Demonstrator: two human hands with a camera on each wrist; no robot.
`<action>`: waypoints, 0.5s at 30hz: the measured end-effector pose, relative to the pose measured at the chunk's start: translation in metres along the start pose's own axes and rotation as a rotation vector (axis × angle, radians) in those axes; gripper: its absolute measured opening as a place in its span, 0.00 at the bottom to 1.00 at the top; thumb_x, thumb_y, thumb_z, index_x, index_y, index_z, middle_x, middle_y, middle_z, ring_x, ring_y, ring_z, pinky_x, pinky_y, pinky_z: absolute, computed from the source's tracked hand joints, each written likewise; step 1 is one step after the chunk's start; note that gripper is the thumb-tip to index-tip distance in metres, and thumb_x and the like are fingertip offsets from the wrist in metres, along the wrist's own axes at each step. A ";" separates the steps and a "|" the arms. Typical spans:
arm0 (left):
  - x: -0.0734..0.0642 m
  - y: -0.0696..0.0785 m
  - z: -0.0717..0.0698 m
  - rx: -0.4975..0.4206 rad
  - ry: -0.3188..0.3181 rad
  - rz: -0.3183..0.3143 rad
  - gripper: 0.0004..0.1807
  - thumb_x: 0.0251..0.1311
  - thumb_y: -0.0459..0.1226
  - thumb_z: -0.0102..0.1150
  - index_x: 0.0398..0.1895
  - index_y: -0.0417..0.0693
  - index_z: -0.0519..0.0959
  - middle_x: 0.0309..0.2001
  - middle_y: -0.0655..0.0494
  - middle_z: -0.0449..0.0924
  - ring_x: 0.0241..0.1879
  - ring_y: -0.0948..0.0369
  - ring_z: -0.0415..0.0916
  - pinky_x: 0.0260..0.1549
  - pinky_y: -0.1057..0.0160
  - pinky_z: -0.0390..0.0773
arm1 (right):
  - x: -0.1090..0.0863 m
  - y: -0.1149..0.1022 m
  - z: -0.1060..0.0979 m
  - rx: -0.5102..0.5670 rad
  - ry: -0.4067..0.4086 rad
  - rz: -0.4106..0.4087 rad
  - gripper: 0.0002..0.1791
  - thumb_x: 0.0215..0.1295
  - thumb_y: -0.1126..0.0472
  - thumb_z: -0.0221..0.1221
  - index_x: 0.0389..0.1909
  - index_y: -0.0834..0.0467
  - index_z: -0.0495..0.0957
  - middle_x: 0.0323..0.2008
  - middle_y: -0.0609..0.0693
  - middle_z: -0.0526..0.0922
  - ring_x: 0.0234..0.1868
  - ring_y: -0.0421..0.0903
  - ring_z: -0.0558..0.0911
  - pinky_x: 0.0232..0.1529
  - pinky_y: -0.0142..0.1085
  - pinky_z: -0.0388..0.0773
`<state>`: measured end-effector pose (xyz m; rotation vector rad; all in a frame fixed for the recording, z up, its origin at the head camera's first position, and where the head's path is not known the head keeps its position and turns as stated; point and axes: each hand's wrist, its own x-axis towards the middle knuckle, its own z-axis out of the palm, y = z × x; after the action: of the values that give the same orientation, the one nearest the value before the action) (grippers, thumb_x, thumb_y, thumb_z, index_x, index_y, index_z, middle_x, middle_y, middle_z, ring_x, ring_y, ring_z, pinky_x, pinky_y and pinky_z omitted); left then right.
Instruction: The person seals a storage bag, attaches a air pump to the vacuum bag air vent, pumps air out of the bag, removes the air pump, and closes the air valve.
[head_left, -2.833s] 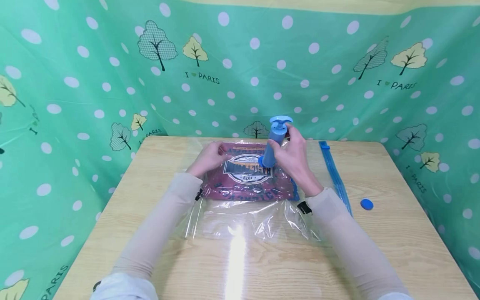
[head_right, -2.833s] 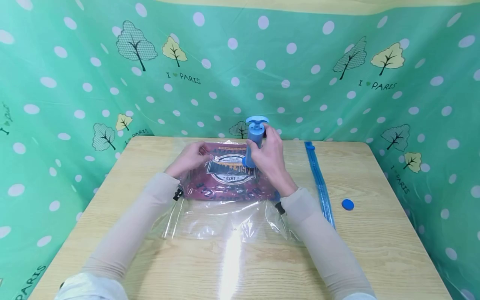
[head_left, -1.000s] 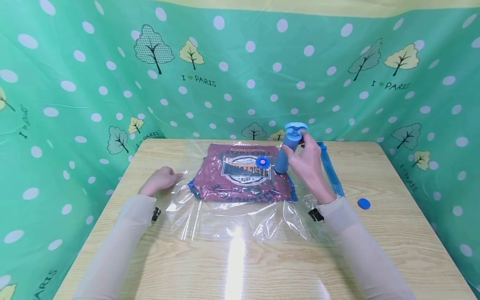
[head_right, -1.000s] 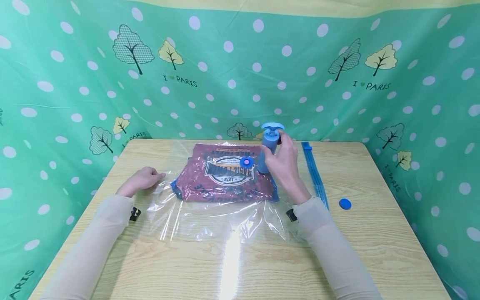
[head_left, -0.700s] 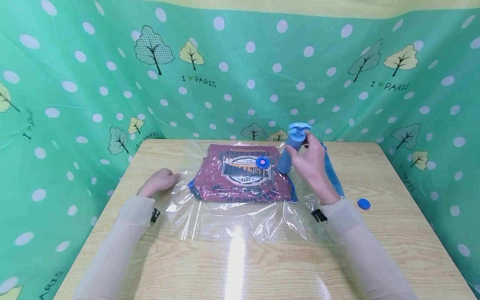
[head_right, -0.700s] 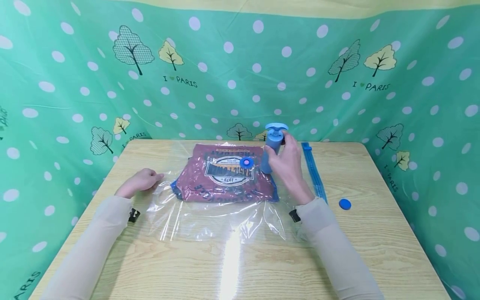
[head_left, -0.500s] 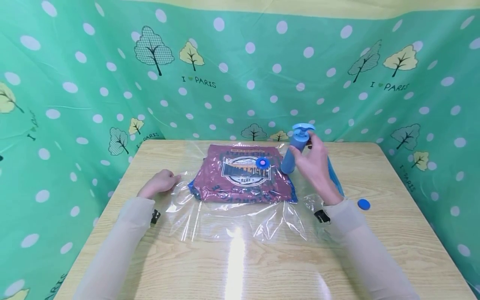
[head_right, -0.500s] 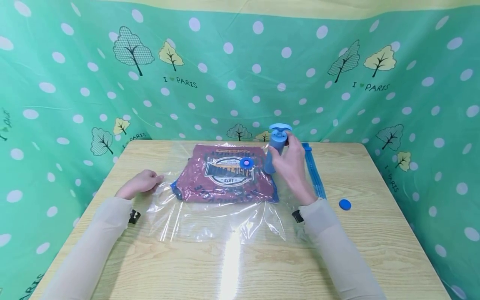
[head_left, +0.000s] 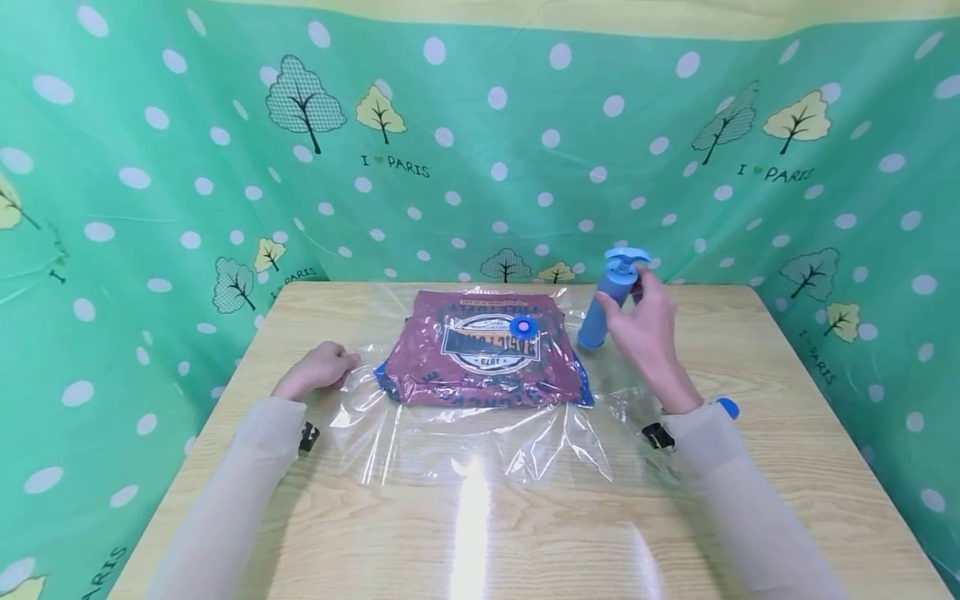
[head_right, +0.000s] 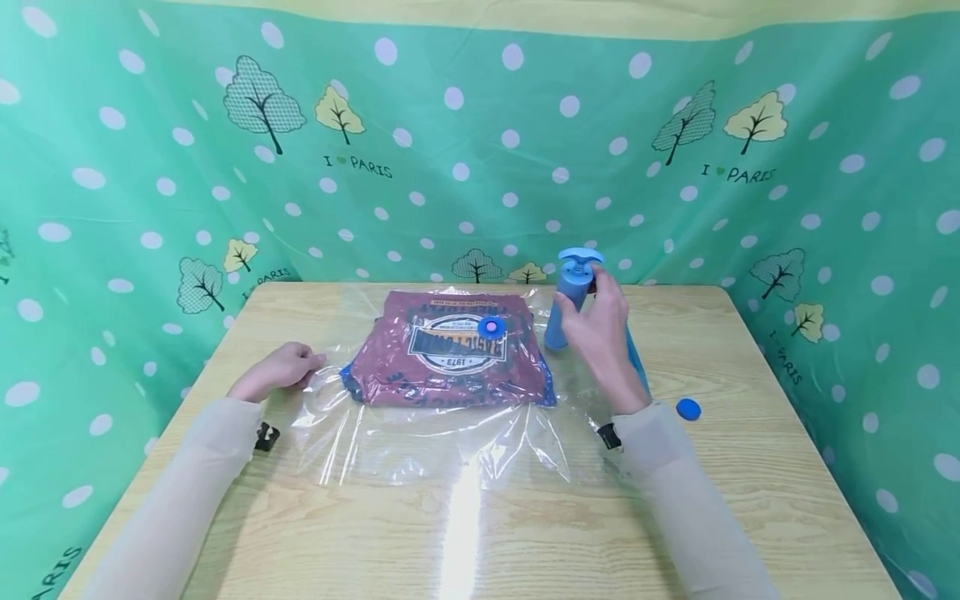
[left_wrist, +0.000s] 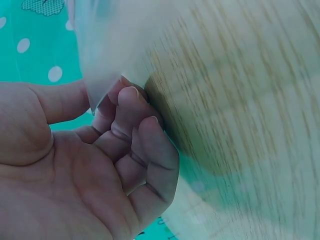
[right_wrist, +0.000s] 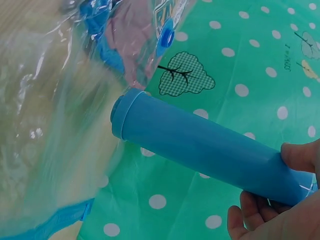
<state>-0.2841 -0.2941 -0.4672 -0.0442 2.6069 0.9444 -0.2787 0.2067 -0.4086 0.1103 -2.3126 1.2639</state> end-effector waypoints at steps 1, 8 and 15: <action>0.000 -0.001 0.000 -0.005 -0.002 0.000 0.20 0.82 0.42 0.47 0.27 0.43 0.72 0.22 0.55 0.72 0.23 0.59 0.67 0.27 0.61 0.70 | 0.000 0.000 -0.001 0.002 -0.002 0.004 0.30 0.66 0.67 0.70 0.65 0.72 0.71 0.57 0.70 0.80 0.57 0.67 0.81 0.61 0.58 0.77; 0.002 -0.004 0.002 -0.023 0.004 0.009 0.20 0.81 0.42 0.48 0.27 0.44 0.72 0.22 0.56 0.72 0.23 0.60 0.66 0.27 0.61 0.69 | 0.000 0.004 -0.007 -0.021 0.025 -0.001 0.28 0.66 0.68 0.70 0.63 0.72 0.72 0.54 0.69 0.81 0.52 0.65 0.82 0.54 0.56 0.80; 0.004 -0.006 0.004 -0.020 0.010 0.013 0.20 0.81 0.41 0.48 0.27 0.43 0.72 0.22 0.56 0.72 0.24 0.60 0.67 0.28 0.61 0.69 | -0.002 0.007 -0.014 -0.044 0.019 0.017 0.30 0.69 0.66 0.69 0.67 0.72 0.70 0.56 0.69 0.80 0.53 0.64 0.80 0.48 0.54 0.79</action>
<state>-0.2860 -0.2965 -0.4751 -0.0374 2.6104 0.9774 -0.2736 0.2215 -0.4086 0.0639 -2.3282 1.2163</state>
